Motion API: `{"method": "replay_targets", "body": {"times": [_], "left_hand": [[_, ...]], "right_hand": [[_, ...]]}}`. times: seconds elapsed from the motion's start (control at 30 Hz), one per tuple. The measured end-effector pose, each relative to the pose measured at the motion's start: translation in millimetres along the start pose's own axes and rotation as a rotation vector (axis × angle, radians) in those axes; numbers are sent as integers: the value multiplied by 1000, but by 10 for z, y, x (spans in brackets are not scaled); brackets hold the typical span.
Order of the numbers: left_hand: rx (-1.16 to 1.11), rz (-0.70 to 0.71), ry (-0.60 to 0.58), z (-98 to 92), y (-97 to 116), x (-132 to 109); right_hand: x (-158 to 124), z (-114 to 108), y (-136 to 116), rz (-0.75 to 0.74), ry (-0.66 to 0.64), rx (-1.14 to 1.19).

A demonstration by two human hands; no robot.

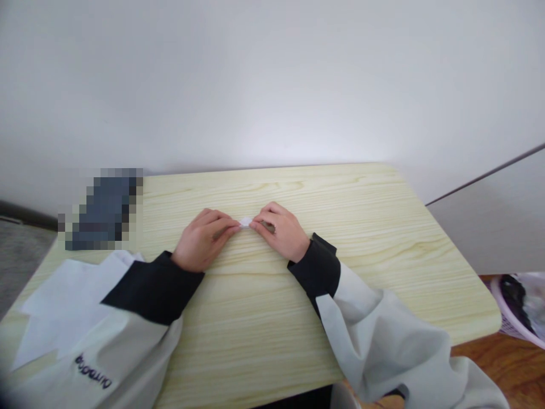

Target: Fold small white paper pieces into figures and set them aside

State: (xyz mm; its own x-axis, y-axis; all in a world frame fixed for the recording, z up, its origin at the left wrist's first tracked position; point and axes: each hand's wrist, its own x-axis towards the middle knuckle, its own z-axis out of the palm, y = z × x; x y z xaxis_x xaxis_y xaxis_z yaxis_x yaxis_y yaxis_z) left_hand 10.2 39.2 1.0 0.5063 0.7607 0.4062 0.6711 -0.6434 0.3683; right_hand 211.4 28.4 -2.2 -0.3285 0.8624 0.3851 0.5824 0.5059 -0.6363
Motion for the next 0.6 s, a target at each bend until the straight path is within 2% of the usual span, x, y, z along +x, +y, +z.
{"method": "replay_targets", "body": {"times": [0.6], "left_hand": [[-45,-41,-69,-9,26,19]], "right_hand": [[7,8,-19,-18,-65,-86]]}}
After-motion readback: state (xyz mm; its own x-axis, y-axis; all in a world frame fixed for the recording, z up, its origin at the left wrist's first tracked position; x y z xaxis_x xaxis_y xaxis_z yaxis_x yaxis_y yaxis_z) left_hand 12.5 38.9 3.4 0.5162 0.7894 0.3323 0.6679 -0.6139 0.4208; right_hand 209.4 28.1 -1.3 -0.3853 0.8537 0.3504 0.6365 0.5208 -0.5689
